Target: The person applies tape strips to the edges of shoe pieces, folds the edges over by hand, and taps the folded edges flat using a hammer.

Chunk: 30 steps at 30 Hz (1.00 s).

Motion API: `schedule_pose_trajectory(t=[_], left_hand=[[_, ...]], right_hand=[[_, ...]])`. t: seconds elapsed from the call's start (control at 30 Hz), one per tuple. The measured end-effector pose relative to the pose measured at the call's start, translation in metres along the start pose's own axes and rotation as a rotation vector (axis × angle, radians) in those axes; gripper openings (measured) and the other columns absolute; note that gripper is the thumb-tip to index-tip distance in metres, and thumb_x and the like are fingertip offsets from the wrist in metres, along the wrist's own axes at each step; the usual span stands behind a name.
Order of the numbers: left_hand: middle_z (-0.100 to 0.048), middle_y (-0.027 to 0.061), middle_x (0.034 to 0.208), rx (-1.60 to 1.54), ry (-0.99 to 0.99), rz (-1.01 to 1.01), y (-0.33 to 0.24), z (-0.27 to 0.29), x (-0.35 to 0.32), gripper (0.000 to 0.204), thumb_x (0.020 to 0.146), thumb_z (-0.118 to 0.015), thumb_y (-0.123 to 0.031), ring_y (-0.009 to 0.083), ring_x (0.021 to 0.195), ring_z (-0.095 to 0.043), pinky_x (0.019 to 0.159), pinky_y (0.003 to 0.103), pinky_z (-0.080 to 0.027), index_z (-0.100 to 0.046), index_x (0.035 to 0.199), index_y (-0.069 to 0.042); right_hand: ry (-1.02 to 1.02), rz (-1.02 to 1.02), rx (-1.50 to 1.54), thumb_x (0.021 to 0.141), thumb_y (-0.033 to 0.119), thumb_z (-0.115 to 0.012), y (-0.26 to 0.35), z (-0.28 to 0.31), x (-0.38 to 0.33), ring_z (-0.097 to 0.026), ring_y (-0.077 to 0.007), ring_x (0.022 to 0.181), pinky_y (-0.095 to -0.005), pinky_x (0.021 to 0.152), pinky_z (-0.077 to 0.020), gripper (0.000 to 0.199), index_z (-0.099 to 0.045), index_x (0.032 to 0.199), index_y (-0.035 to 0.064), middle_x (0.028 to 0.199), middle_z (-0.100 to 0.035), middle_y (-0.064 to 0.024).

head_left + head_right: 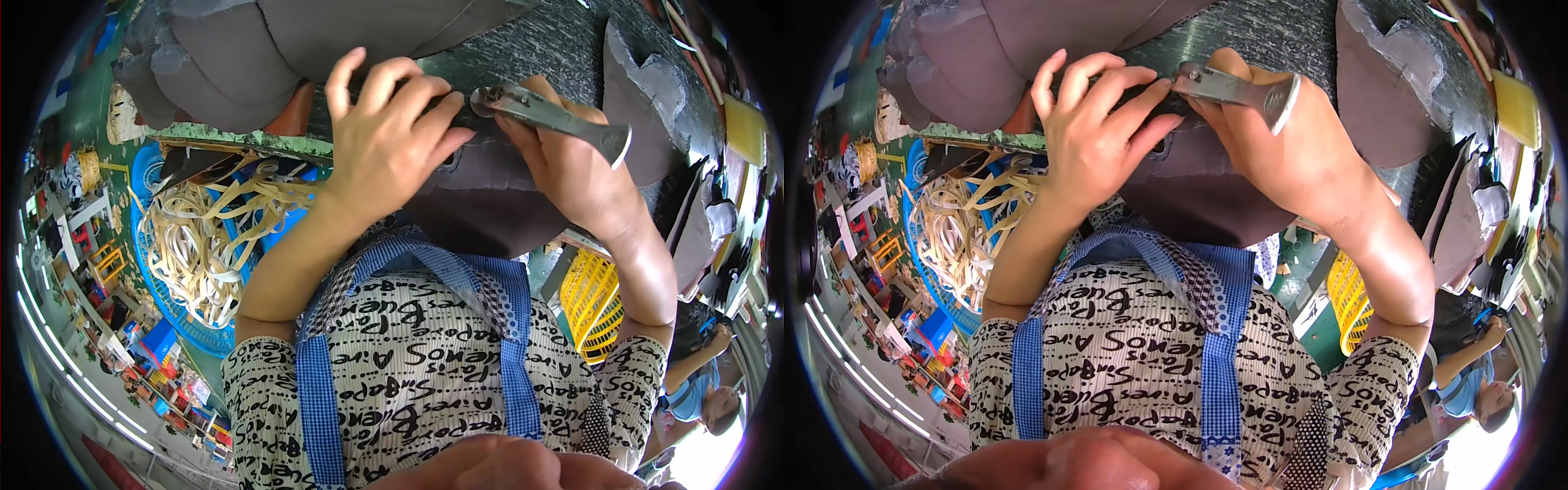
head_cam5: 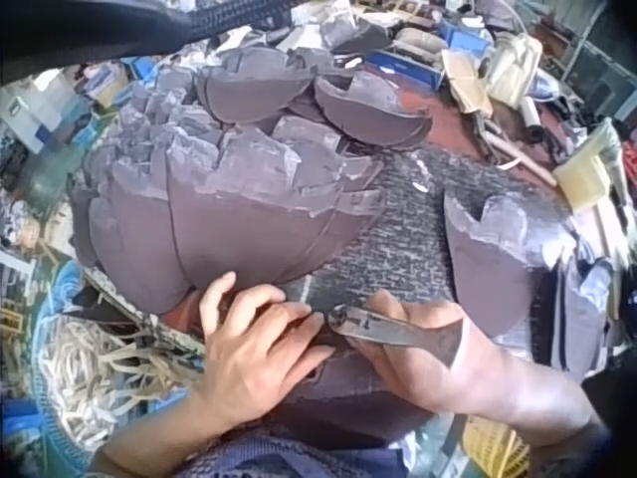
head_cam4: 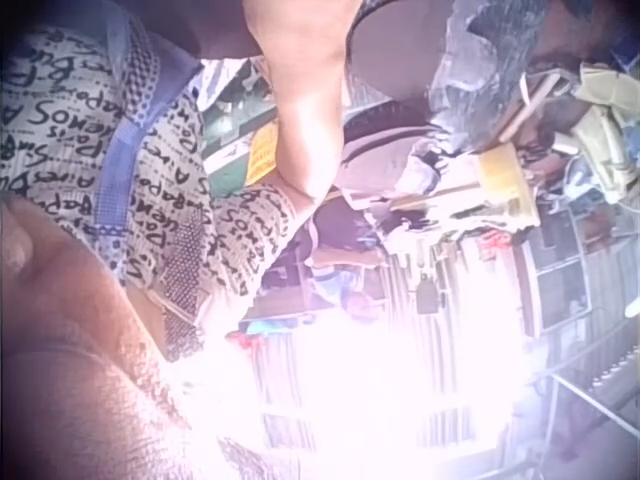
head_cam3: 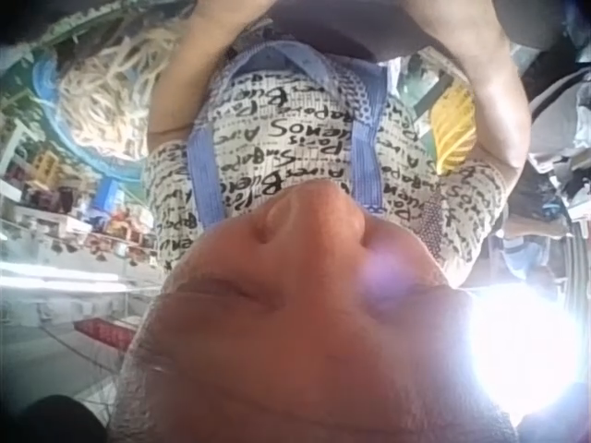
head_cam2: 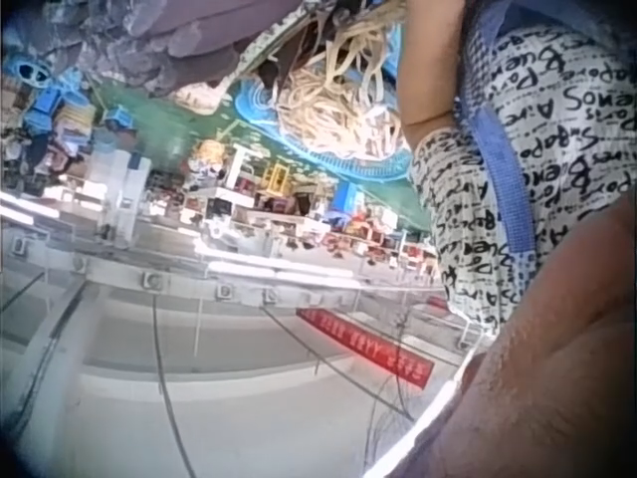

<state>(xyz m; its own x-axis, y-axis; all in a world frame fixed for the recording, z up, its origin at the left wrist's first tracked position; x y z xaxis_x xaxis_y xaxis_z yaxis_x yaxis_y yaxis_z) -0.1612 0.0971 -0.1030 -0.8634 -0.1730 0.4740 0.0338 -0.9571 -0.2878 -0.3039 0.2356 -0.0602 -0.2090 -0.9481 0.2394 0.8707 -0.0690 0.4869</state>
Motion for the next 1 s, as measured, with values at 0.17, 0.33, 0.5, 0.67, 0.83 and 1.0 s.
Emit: schedule_pose_trajectory(t=[0.17,0.33,0.5,0.67,0.83,1.0], left_hand=[[-0.064,-0.0062,0.091,-0.001,-0.002,-0.003,-0.006,-0.002,-0.003,0.018,0.072,-0.079,-0.022,0.0175,0.097,-0.058,0.106,0.052,-0.027,-0.074,0.086,-0.012],[-0.064,-0.0058,0.091,0.034,0.017,0.017,-0.008,-0.003,-0.005,0.02,0.072,-0.079,-0.022,0.0176,0.097,-0.058,0.107,0.052,-0.026,-0.074,0.088,-0.012],[-0.065,-0.0049,0.095,0.051,-0.011,0.07,-0.004,0.001,-0.006,0.025,0.072,-0.08,-0.027,0.0187,0.101,-0.057,0.108,0.053,-0.025,-0.073,0.092,-0.012],[-0.064,-0.0039,0.1,-0.173,0.026,0.136,-0.001,-0.012,0.003,0.022,0.073,-0.079,-0.026,0.0208,0.106,-0.056,0.107,0.051,-0.025,-0.069,0.087,-0.013],[-0.063,-0.0045,0.097,-0.239,0.055,0.205,-0.001,-0.015,0.006,0.018,0.074,-0.079,-0.022,0.0201,0.104,-0.056,0.106,0.048,-0.026,-0.067,0.083,-0.012],[-0.064,-0.0059,0.092,-0.111,-0.051,0.089,-0.009,-0.016,0.002,0.016,0.072,-0.079,-0.021,0.0189,0.101,-0.057,0.107,0.052,-0.025,-0.07,0.082,-0.012]], right_hand=[[-0.058,-0.038,0.03,0.089,0.008,-0.069,-0.001,0.008,0.009,-0.067,-0.0335,0.064,-0.0383,0.05,-0.0496,0.015,-0.059,0.098,0.0014,0.075,-0.066,-0.0174],[0.018,-0.062,-0.047,0.09,0.01,-0.065,-0.006,-0.001,0.006,-0.062,-0.0324,0.059,-0.0376,0.048,-0.0488,0.014,-0.057,0.099,0.0028,0.069,-0.059,-0.0139],[0.057,0.033,0.032,0.089,0.006,-0.064,0.002,0.0,0.002,-0.063,-0.0314,0.059,-0.0375,0.049,-0.0497,0.011,-0.058,0.098,0.0035,0.073,-0.06,-0.0123],[-0.108,-0.102,-0.006,0.092,0.007,-0.065,0.002,0.022,0.003,-0.059,-0.0183,0.051,-0.0315,0.048,-0.0449,0.009,-0.061,0.1,0.0018,0.067,-0.062,-0.0109],[-0.131,-0.111,0.012,0.093,0.008,-0.064,0.011,0.019,-0.005,-0.061,-0.0225,0.052,-0.0347,0.048,-0.045,0.009,-0.06,0.098,0.0017,0.067,-0.062,-0.0125],[0.002,-0.112,-0.039,0.088,0.007,-0.069,-0.005,0.005,-0.01,-0.059,-0.033,0.055,-0.0396,0.046,-0.0444,0.015,-0.056,0.093,0.0024,0.072,-0.058,-0.0149]])
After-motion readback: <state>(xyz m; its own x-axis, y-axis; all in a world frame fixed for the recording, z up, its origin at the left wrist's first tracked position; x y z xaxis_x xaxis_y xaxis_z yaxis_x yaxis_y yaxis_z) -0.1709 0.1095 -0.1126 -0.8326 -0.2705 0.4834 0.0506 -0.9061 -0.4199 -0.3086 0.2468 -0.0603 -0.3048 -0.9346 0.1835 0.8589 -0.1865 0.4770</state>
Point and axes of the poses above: each hand's wrist, its own x-axis towards the middle knuckle, its own z-axis out of the back of the hand, y = z × x, the point moved 1 cm from there along x, towards the middle knuckle
